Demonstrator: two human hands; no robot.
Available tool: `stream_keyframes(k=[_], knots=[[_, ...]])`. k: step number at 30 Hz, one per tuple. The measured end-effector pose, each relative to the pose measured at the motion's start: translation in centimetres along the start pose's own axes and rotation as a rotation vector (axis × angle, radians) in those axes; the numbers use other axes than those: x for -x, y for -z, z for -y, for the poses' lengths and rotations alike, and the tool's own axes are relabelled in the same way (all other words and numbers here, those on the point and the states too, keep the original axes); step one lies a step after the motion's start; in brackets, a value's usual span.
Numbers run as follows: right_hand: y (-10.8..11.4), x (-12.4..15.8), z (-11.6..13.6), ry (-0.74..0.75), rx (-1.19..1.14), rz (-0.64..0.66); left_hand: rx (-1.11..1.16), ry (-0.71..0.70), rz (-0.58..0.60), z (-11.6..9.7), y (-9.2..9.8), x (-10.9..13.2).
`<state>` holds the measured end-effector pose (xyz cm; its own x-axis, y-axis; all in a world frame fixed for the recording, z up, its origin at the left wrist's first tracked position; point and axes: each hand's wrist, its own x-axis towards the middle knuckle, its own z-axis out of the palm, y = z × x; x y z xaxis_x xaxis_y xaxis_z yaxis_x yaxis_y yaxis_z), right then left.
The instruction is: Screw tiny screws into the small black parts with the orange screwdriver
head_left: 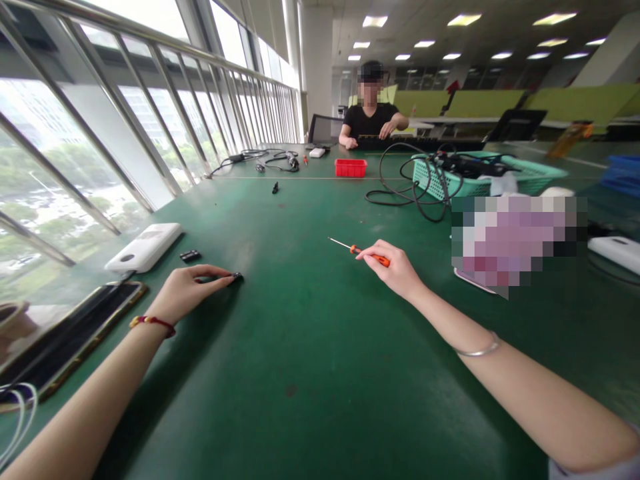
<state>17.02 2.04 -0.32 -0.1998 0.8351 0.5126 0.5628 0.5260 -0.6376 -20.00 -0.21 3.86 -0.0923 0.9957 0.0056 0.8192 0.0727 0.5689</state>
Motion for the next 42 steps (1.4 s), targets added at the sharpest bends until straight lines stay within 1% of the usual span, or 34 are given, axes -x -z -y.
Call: stream_keyframes(k=[7, 10, 13, 18, 21, 23, 26, 30, 33, 35, 38, 42], knots=[[0.0, 0.0, 0.0, 0.011, 0.008, -0.004, -0.042, -0.029, 0.032, 0.6, 0.2, -0.3], [-0.1, 0.0, -0.1, 0.023, 0.013, -0.014, -0.096, -0.08, 0.008, 0.0, -0.7, -0.4], [-0.1, 0.0, -0.2, 0.032, 0.021, -0.023, -0.089, -0.273, -0.005, -2.3, -3.0, -0.3], [-0.3, 0.1, -0.2, 0.034, 0.054, -0.04, -0.062, -0.54, 0.055, -8.2, -8.6, -0.1], [-0.4, 0.5, 0.0, 0.032, 0.087, -0.047, -0.023, -0.617, 0.052, -10.8, -11.3, -0.4], [-0.4, 0.7, 0.3, 0.034, 0.103, -0.042, 0.006, -0.651, 0.041, -11.7, -12.3, -0.6], [-0.5, 0.9, 0.6, 0.036, 0.096, -0.045, 0.025, -0.681, 0.035, -11.8, -12.8, -0.7], [-0.5, 1.0, 1.0, 0.04, 0.045, -0.076, 0.036, -0.661, 0.027, -11.5, -12.6, -0.5], [-0.6, 1.0, 1.2, 0.029, 0.016, -0.131, 0.028, -0.651, 0.029, -11.6, -12.5, -0.3], [-0.6, 1.2, 1.5, 0.01, -0.002, -0.197, 0.017, -0.653, 0.036, -11.7, -12.4, -0.2], [-0.4, 1.5, 2.3, -0.016, -0.036, -0.339, 0.002, -0.664, 0.031, -11.8, -12.3, -0.1], [0.6, 1.3, 3.6, 0.007, -0.065, -0.483, -0.012, -0.693, 0.034, -11.8, -12.4, -0.1]])
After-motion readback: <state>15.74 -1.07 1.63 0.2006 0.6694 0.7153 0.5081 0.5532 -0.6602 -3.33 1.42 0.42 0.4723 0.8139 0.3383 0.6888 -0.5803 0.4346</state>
